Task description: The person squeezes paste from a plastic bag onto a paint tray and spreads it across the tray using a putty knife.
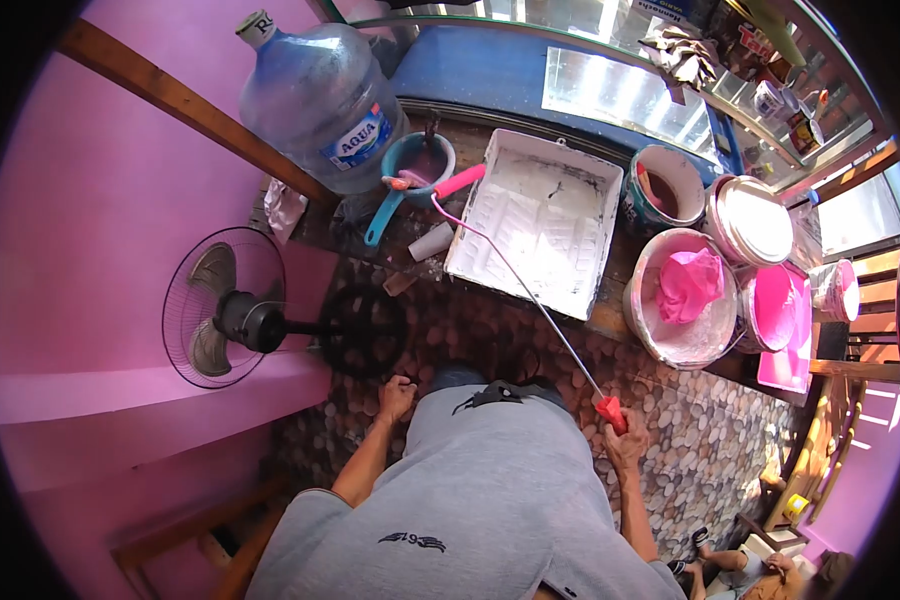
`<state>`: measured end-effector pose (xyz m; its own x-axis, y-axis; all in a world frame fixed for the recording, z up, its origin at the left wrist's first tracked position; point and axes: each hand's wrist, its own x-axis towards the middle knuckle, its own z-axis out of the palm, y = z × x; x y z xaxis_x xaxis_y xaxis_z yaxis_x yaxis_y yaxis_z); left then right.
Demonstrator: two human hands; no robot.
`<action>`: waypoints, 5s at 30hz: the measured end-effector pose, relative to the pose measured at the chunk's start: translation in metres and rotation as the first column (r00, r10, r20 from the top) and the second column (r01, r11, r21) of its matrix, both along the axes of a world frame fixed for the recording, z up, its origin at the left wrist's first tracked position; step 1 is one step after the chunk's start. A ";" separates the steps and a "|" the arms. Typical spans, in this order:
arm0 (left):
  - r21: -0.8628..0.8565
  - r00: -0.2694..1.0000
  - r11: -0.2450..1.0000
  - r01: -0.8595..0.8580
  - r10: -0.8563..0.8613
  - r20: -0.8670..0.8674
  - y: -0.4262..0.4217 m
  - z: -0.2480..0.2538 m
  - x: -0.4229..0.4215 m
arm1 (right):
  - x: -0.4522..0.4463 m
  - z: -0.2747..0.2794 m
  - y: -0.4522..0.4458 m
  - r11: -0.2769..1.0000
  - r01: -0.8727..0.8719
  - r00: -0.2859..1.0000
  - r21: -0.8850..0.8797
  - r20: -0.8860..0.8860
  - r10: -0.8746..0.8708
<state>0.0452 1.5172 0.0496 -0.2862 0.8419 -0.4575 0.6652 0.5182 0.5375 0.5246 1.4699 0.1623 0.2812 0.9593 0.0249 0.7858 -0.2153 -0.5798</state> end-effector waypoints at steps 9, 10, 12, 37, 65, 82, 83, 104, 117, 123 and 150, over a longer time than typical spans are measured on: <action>-0.022 0.995 0.996 -0.085 0.086 0.055 -0.016 0.002 0.006 | -0.013 0.012 0.041 0.983 -0.178 0.931 -0.040 -0.329 0.156; -0.021 0.994 0.995 -0.093 0.094 0.056 -0.016 0.005 0.007 | -0.014 0.013 0.044 0.982 -0.186 0.930 -0.039 -0.329 0.164; -0.023 0.997 0.997 -0.074 0.075 0.021 -0.014 0.010 0.007 | -0.018 0.015 0.049 0.979 -0.193 0.919 -0.069 -0.364 0.155; 0.793 0.989 0.591 0.148 -0.086 -0.121 0.347 0.172 0.048 | -0.114 0.042 0.063 0.993 0.003 0.968 -0.120 -0.248 -0.033; 0.583 0.908 0.798 -0.154 -0.119 0.402 0.398 0.201 -0.018 | -0.096 0.029 0.043 0.986 0.169 0.978 -0.007 -0.121 -0.169; 0.491 0.841 0.809 -0.324 0.008 0.540 0.390 0.192 -0.011 | -0.014 0.011 -0.010 0.971 0.238 0.933 -0.036 0.285 -0.218; 0.491 0.842 0.811 -0.318 0.004 0.539 0.390 0.193 -0.011 | -0.014 0.018 -0.005 0.977 0.210 0.928 -0.034 0.320 -0.188; 0.351 0.721 0.802 -0.484 0.139 0.679 0.359 0.208 0.003 | -0.044 0.086 0.064 0.975 0.077 0.944 0.210 0.299 -0.139; -0.228 0.092 0.923 -0.309 0.268 0.959 0.318 0.208 -0.008 | -0.203 0.062 0.416 0.944 -0.277 0.907 0.179 -0.277 0.318; -0.182 0.079 0.977 -0.113 0.191 0.978 0.306 0.204 -0.019 | -0.256 0.042 0.543 0.936 -0.334 0.908 0.107 -0.230 0.350; -0.101 0.422 0.982 -0.158 0.160 0.892 0.305 0.236 -0.057 | -0.272 0.119 0.517 0.815 -0.579 0.812 0.037 -0.065 0.580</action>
<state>-0.0113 1.8221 0.2859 0.1547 0.8263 -0.5416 -0.2808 0.5624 0.7777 0.2526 1.9868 0.2809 -0.3249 0.9448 0.0417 0.7195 0.2756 -0.6375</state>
